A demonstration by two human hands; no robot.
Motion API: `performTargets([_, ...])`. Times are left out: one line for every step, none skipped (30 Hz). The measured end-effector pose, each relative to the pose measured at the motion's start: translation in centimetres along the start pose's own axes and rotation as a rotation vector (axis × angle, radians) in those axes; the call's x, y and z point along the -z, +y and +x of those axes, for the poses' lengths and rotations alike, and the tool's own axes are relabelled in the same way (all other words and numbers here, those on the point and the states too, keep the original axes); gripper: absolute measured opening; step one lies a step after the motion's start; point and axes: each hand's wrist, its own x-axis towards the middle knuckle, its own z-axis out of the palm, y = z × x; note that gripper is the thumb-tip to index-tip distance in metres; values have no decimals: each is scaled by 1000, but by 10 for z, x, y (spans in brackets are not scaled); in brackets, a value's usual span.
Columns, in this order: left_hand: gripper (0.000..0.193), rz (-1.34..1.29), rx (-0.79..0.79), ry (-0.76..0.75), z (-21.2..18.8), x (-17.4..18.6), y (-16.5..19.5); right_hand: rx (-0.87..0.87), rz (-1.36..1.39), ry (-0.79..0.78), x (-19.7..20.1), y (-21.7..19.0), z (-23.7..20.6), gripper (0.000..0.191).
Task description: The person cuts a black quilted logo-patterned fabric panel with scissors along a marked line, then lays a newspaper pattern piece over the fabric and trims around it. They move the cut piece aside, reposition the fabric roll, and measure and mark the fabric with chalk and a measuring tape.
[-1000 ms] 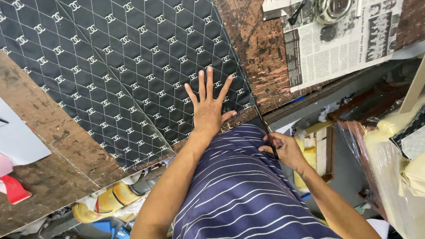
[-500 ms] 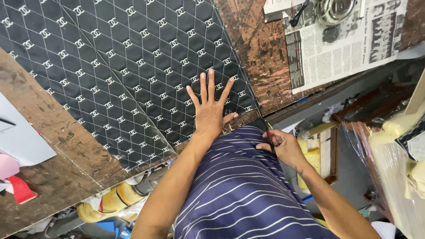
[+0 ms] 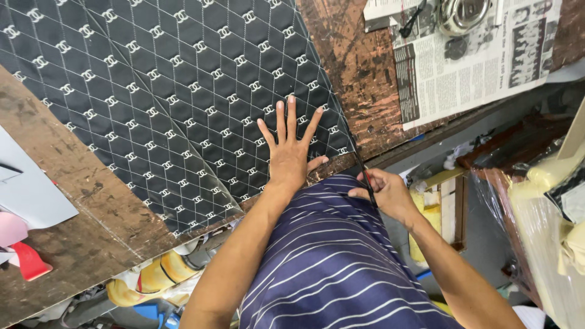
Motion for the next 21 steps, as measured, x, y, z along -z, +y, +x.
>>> performTargets([116,2,2,-3,1,0,-1,17,49,-11,1,-1,1,38])
performTargets([116,2,3,-9,2,0,-1,28,0,-5,1,-2,1,37])
performTargets([116,1,3,-21,1,0,0,34,-46,1,2,-4,-1,37])
performTargets([117,-4,0,-22,1,0,0,38,-93,7,3,-6,-2,36])
performTargets([117,-8,-1,-21,1,0,0,12,-79,6,3,-8,-3,36])
performTargets([117,-8,0,-15,0,0,0,-9,-64,4,3,-11,-4,36])
performTargets([117,-2,-1,-14,1,0,-1,-26,-51,0,3,-15,-2,36])
performTargets([117,5,-1,-13,1,0,-1,-23,-26,-4,3,-19,0,36])
performTargets([116,11,-3,-16,1,0,-1,-23,0,-8,1,-23,2,36])
performTargets([117,18,0,-18,1,0,-2,-29,26,-9,0,-26,4,36])
performTargets([118,22,-1,-21,2,0,-2,-29,-12,3,0,-29,6,36])
performTargets([118,27,-4,-24,3,0,-2,-30,-51,16,0,-31,7,35])
performTargets([119,25,-3,-32,3,0,-2,-28,-89,25,-1,-32,9,35])
performTargets([120,24,2,-38,3,-1,-2,-5,-33,15,-1,-32,10,34])
performTargets([121,24,7,-43,4,-1,-3,20,23,4,-2,-32,11,34])
performTargets([122,25,8,-49,5,-1,-3,44,79,-5,-2,-31,12,33])
performTargets([122,24,8,-57,5,-1,-3,51,57,-6,-1,-29,13,33])
performTargets([122,23,7,-67,5,-1,-4,54,36,-7,-1,-28,13,33])
performTargets([122,17,3,-61,4,-1,-4,56,15,-8,0,-27,13,33])
performTargets([123,11,0,-54,4,-1,-3,59,7,-12,0,-26,13,34])
performTargets([123,8,-2,-45,4,-2,-4,65,0,-17,0,-27,15,34])
